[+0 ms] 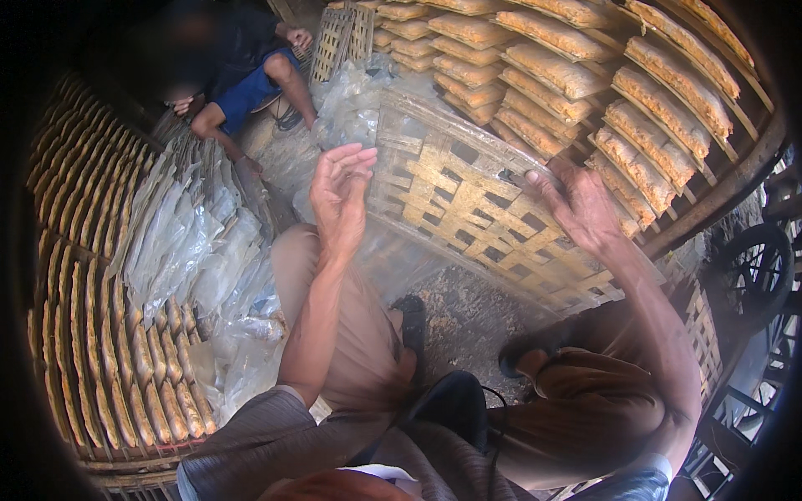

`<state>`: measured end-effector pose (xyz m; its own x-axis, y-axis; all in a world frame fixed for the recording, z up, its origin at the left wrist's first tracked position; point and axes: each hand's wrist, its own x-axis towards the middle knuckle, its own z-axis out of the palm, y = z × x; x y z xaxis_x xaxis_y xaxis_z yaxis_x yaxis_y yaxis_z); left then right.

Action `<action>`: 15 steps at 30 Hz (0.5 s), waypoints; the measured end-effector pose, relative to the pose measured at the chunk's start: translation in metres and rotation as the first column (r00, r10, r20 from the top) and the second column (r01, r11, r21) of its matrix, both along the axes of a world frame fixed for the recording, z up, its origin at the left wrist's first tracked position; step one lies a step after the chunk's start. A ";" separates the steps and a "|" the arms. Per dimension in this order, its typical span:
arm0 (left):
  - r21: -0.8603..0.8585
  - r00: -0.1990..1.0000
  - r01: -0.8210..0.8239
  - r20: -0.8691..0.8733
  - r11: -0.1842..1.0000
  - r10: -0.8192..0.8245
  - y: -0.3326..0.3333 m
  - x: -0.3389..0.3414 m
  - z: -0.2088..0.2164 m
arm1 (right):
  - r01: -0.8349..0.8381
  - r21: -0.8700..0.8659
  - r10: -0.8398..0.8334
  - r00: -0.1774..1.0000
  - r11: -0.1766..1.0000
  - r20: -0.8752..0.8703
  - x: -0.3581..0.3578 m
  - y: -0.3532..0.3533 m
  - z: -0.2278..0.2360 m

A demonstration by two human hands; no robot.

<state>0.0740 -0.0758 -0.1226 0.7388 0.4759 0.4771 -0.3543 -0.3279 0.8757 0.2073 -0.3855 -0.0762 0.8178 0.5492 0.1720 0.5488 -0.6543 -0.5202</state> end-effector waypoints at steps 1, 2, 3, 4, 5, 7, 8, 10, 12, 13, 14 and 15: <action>0.004 1.000 -0.009 -0.010 1.000 0.009 -0.001 0.001 0.001 | -0.019 -0.023 0.019 1.000 1.000 0.015 0.000 0.001 0.003; 0.060 0.998 -0.061 0.013 0.996 0.061 -0.001 0.001 0.002 | -0.028 -0.033 0.028 0.999 0.999 0.024 0.001 0.002 0.002; 0.114 0.993 -0.114 0.039 0.987 0.110 -0.001 0.002 0.002 | -0.036 -0.044 0.037 0.999 0.998 0.034 0.002 0.002 0.001; 0.167 0.986 -0.166 0.061 0.972 0.158 -0.002 0.002 0.002 | -0.044 -0.054 0.046 0.998 0.998 0.038 0.001 0.004 -0.001; 0.168 0.981 -0.192 0.057 0.967 0.185 -0.002 0.002 0.003 | -0.051 -0.047 0.052 0.998 0.998 0.032 -0.001 0.005 -0.001; 0.166 0.971 -0.240 0.052 0.957 0.235 -0.003 0.003 0.005 | -0.060 -0.035 0.061 0.998 0.998 0.024 -0.008 0.006 0.007; 0.193 0.969 -0.248 0.060 0.950 0.240 -0.004 0.004 0.003 | -0.068 -0.066 0.073 0.995 0.995 0.070 -0.011 0.005 0.010; 0.257 0.961 -0.278 0.084 0.926 0.265 -0.003 0.004 0.002 | -0.095 -0.117 0.114 0.979 0.989 0.168 -0.017 0.007 0.015; 0.587 0.926 -0.376 0.228 0.717 0.299 -0.003 0.000 0.005 | -0.146 -0.143 0.170 0.970 0.979 0.171 -0.025 0.014 0.019; 0.720 0.908 -0.416 0.299 0.555 0.293 -0.004 0.000 0.008 | -0.175 -0.146 0.199 0.965 0.974 0.173 -0.028 0.018 0.017; 0.786 0.941 -0.337 0.258 0.518 0.221 -0.004 -0.001 0.008 | -0.205 -0.148 0.230 0.957 0.968 0.175 -0.030 0.023 0.014; 0.837 0.967 -0.254 0.209 0.485 0.147 -0.009 0.000 0.007 | -0.230 -0.182 0.264 0.944 0.956 0.196 -0.033 0.028 0.013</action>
